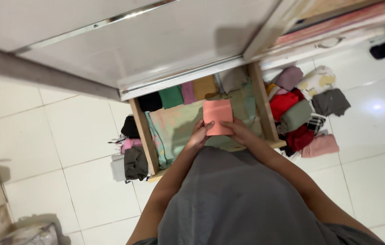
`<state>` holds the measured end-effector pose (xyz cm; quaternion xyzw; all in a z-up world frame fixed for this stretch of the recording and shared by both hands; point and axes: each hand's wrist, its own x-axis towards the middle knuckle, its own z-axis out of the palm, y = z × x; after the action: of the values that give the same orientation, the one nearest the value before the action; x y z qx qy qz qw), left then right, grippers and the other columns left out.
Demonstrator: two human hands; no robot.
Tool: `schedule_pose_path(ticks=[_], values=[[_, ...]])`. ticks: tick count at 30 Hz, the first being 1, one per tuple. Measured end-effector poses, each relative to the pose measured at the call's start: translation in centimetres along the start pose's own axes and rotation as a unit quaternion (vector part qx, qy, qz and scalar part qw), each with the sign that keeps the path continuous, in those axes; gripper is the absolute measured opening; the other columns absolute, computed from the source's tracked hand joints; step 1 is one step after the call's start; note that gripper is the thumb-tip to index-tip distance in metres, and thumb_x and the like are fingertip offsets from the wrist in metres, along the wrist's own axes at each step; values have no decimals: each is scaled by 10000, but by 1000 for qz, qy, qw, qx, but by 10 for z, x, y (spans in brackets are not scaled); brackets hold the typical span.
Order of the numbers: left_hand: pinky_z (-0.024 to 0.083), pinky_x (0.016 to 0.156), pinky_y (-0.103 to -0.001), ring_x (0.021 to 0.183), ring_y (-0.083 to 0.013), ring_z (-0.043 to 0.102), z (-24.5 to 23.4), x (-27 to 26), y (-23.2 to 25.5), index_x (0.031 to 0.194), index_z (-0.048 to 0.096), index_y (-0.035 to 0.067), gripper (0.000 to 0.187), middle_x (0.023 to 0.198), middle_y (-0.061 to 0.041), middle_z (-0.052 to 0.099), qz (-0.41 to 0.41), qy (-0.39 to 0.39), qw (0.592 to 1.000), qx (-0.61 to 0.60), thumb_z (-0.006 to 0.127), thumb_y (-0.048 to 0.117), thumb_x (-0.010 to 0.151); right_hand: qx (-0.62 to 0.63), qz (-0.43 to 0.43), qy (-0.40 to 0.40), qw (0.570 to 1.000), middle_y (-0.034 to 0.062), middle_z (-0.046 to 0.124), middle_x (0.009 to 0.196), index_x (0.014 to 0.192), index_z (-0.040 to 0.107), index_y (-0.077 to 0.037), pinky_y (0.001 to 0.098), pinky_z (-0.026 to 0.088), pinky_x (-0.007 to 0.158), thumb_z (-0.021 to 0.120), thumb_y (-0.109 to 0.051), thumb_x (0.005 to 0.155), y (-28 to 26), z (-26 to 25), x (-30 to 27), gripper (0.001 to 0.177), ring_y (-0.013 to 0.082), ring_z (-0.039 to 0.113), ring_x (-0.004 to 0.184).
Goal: The person repeatedly picks folded garments from an open drawer, briefly unfolds and refolds each item, then places it on a growing pile on the floor. Items handled include black, beige, pink, red, green, and patterned fabrics. No tools are used.
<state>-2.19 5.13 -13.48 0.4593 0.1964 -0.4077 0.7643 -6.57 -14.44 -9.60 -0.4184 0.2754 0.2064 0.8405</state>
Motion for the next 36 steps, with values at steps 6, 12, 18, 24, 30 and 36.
schedule_pose_path(ticks=[6,12,18,24,30,36], values=[[614,850,-342,1012,-174,704,29,-3,7,1242,604,37,341,1151,-74,701,22,-39,996,83,725,186,960,32,-66,-1,997,146,609,1358,1456,464,18,386,565,992,756,-122,900,-3,-20,-17,644,259,629,1228],[594,767,-304,899,-153,678,55,-2,11,1241,609,28,403,1071,-66,712,-8,-65,970,233,766,248,941,30,-131,48,990,139,616,1322,1436,491,8,394,572,959,755,-108,887,-10,-38,-35,620,249,643,1189],[613,761,-330,933,-175,737,74,3,1,1316,530,54,508,1065,-58,733,-38,-136,931,335,785,210,905,63,-183,80,978,101,616,1330,1445,477,-37,385,569,982,724,-79,887,-31,-52,-73,611,223,638,1208],[612,719,-329,878,-183,721,86,21,-29,1342,552,13,498,1016,-91,719,-64,-203,910,355,750,141,904,154,-230,178,944,104,657,1276,1380,543,14,381,560,963,692,-2,919,-35,-97,-86,485,240,652,1157],[582,699,-299,882,-149,706,88,26,-39,1364,560,17,500,1039,-70,712,-37,-230,905,356,757,161,928,256,-269,236,898,97,670,1175,1267,614,-28,390,554,800,644,75,911,-20,-171,-97,371,245,675,1013],[594,703,-311,888,-134,704,98,40,-49,1346,583,20,502,1060,-63,727,-27,-228,884,407,759,225,922,307,-329,277,849,116,662,1128,1166,610,33,407,602,810,607,133,874,23,-243,-108,309,271,676,983]])
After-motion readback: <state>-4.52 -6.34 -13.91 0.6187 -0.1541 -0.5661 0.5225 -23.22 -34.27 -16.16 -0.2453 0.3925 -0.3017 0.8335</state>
